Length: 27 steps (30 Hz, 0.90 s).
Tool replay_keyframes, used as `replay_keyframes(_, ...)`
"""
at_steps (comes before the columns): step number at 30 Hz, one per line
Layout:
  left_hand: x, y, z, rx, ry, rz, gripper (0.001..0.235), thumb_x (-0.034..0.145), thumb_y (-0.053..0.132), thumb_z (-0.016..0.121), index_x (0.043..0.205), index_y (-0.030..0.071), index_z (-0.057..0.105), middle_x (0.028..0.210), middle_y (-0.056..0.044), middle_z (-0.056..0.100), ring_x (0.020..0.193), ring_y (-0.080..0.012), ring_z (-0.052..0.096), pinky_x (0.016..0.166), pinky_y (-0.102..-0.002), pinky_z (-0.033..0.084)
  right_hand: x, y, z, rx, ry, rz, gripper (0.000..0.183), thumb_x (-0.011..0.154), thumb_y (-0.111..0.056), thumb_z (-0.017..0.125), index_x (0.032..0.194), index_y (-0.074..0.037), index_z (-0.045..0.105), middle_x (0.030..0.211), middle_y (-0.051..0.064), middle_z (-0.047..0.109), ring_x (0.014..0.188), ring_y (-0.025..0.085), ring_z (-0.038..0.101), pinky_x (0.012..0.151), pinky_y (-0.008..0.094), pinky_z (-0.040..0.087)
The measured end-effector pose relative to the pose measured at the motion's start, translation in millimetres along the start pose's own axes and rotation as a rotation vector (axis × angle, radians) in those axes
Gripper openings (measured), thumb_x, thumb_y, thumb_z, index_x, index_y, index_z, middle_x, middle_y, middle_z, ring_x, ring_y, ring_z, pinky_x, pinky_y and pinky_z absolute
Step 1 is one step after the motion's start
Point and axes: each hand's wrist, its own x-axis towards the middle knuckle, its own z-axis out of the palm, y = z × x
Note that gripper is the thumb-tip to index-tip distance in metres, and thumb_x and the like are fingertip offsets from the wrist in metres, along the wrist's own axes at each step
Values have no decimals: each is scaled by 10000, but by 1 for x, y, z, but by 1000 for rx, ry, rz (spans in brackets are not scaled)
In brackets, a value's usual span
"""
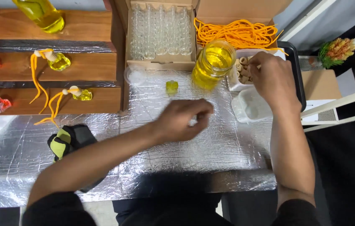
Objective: Assembling decorative perfume bottle caps by threading yellow cords through wooden beads and attaching them to the caps.
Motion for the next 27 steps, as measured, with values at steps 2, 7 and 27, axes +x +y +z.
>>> replay_keyframes(2, -5, -3, 18, 72, 32, 44, 106, 935, 97, 611, 1017, 120, 675, 686, -15, 662, 598, -200, 674, 584, -323, 571, 4, 6, 12, -43, -22, -34, 141, 984, -19, 705, 1099, -3, 785, 881, 173, 749, 803, 363, 715, 811, 449, 495)
replay_keyframes(7, -28, -14, 7, 357, -11, 297, 26, 878, 110, 670, 903, 108, 660, 656, -68, 617, 567, -236, 653, 582, -332, 568, 0, -16, 4, -169, -117, -100, 161, 958, -69, 713, 1095, -22, 785, 845, 174, 738, 814, 382, 692, 831, 462, 445)
replay_keyframes(27, -44, -25, -19, 65, -82, -260, 91, 985, 93, 602, 1068, 83, 639, 637, 19, 592, 508, -98, 531, 473, -252, 427, -17, -45, -49, 475, -109, -282, 202, 942, 74, 594, 1121, 25, 672, 1044, 159, 751, 815, 212, 766, 621, 242, 642)
